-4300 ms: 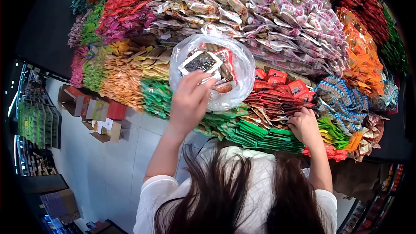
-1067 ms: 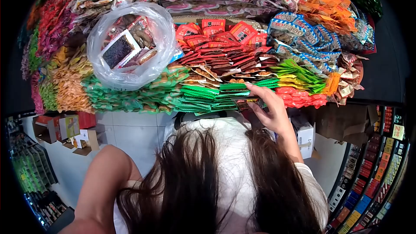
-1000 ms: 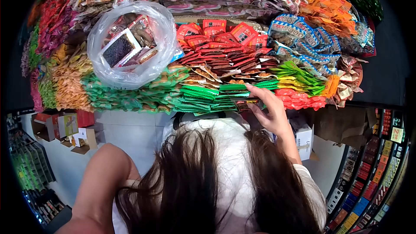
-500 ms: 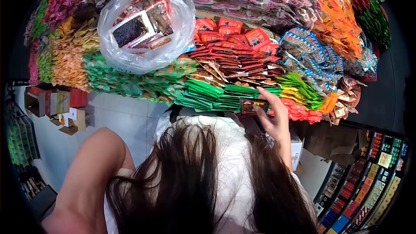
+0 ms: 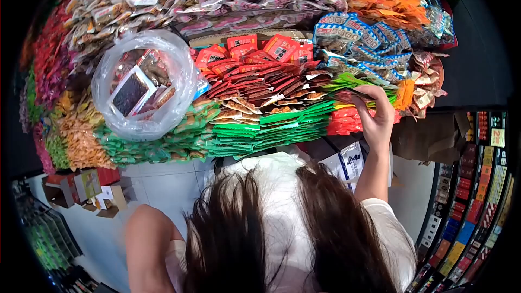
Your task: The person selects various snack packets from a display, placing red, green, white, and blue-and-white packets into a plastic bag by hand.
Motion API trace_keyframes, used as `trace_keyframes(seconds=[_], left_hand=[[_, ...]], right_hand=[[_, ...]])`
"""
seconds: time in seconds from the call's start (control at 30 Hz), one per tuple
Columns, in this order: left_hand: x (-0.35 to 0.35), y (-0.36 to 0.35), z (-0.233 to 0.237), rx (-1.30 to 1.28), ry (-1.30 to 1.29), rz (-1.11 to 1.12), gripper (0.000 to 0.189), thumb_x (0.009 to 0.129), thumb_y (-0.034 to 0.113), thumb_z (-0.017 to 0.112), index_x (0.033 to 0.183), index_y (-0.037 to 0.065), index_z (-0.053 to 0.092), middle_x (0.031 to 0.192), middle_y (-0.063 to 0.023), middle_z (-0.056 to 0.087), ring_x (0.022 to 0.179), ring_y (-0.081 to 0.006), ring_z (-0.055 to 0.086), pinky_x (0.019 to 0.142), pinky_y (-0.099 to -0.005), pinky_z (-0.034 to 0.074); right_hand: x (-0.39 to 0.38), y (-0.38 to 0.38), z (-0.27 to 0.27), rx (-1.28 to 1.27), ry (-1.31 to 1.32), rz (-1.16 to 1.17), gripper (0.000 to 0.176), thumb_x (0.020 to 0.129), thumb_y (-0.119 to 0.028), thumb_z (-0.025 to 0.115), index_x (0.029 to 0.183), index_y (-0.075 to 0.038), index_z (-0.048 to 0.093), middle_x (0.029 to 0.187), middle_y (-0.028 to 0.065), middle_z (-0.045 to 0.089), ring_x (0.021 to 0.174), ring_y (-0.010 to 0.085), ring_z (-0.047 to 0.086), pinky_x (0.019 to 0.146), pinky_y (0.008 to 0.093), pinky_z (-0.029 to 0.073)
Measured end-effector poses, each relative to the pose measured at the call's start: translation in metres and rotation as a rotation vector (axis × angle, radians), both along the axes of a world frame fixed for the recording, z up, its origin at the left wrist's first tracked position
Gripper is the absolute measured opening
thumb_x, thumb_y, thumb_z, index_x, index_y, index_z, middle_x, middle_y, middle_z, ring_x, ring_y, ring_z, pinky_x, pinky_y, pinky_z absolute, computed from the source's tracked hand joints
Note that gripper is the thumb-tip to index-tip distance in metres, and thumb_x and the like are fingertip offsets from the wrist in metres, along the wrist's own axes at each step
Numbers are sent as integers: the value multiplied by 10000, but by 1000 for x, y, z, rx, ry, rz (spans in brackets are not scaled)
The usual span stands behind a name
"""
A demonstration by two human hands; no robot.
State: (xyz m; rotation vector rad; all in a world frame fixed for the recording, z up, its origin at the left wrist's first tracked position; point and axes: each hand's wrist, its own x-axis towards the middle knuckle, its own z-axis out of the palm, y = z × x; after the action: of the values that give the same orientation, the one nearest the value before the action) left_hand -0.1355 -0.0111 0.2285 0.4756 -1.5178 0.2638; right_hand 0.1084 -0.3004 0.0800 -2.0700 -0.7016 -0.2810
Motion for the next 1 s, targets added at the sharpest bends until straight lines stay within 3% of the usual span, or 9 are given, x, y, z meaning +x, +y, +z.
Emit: trace_keyframes(seconds=[0.1, 0.23, 0.27, 0.3, 0.33, 0.37, 0.53, 0.67, 1.0], left_hand=[[12, -2, -25, -32, -19, -251, 422, 1069, 132, 295, 1491, 144, 315, 1519, -129, 360, 1389, -266, 366, 1174, -319, 277], [59, -4, -100, -545, 127, 1620, 783, 910, 714, 367, 1329, 67, 500, 1272, -189, 541, 1184, -409, 515, 1008, -577, 399], [57, 22, -131, 108, 212, 1785, 655, 945, 628, 417, 1261, 70, 551, 1194, -144, 583, 1070, -363, 564, 913, -510, 467], [82, 3, -135, 394, 495, 1686, 497, 912, 487, 584, 1155, 54, 612, 1097, -128, 606, 974, -322, 578, 850, -459, 486], [97, -5, -140, 786, 568, 1679, 377, 824, 310, 714, 1088, 48, 655, 1051, -120, 612, 966, -314, 581, 834, -441, 470], [113, -19, -157, 902, 579, 1702, 347, 737, 177, 749, 1048, 41, 679, 999, -120, 623, 1004, -321, 569, 876, -424, 449], [130, -46, -207, 1176, 471, 1631, 488, 755, 207, 745, 1201, 61, 613, 1122, -101, 598, 1142, -319, 502, 982, -482, 366], [131, -51, -217, 1289, 504, 1617, 522, 745, 246, 754, 1209, 66, 594, 1214, -102, 568, 1220, -336, 453, 1027, -534, 321], [129, -45, -216, 1317, 519, 1552, 473, 744, 230, 732, 1186, 98, 626, 1317, -111, 547, 1345, -393, 364, 1097, -577, 259]], right_hand=[[4, 1, -4, 54, 44, 69, 220, 780, 108, 676, 970, 0, 647, 963, 97, 684, 913, 203, 657, 817, 297, 514], [4, 0, -14, 160, 207, 139, 228, 806, 110, 657, 1005, 3, 629, 983, 105, 678, 938, 186, 655, 841, 295, 514], [4, 1, -16, 243, 250, 164, 227, 825, 105, 645, 1027, 5, 618, 1010, 109, 668, 943, 178, 651, 831, 296, 519], [3, 3, -19, 326, 293, 188, 227, 844, 101, 633, 1048, 7, 608, 1036, 113, 659, 948, 170, 647, 821, 296, 525], [3, 4, -22, 323, 299, 196, 227, 844, 101, 633, 1048, 7, 608, 1036, 113, 659, 948, 170, 647, 821, 296, 525], [2, 6, -26, 387, 335, 219, 229, 856, 97, 621, 1066, 7, 603, 1055, 114, 649, 945, 168, 644, 812, 288, 525], [-5, 10, -31, 305, 489, 271, 261, 891, 88, 574, 1143, 23, 552, 1144, 135, 580, 1035, 196, 611, 925, 308, 492], [-7, 23, -45, 494, 398, 346, 240, 836, 117, 583, 1051, 14, 603, 1074, 122, 599, 1014, 206, 606, 856, 300, 497], [-4, 26, -54, 295, 369, 440, 228, 810, 128, 588, 995, -6, 594, 1027, 117, 623, 1008, 234, 621, 890, 340, 490]])
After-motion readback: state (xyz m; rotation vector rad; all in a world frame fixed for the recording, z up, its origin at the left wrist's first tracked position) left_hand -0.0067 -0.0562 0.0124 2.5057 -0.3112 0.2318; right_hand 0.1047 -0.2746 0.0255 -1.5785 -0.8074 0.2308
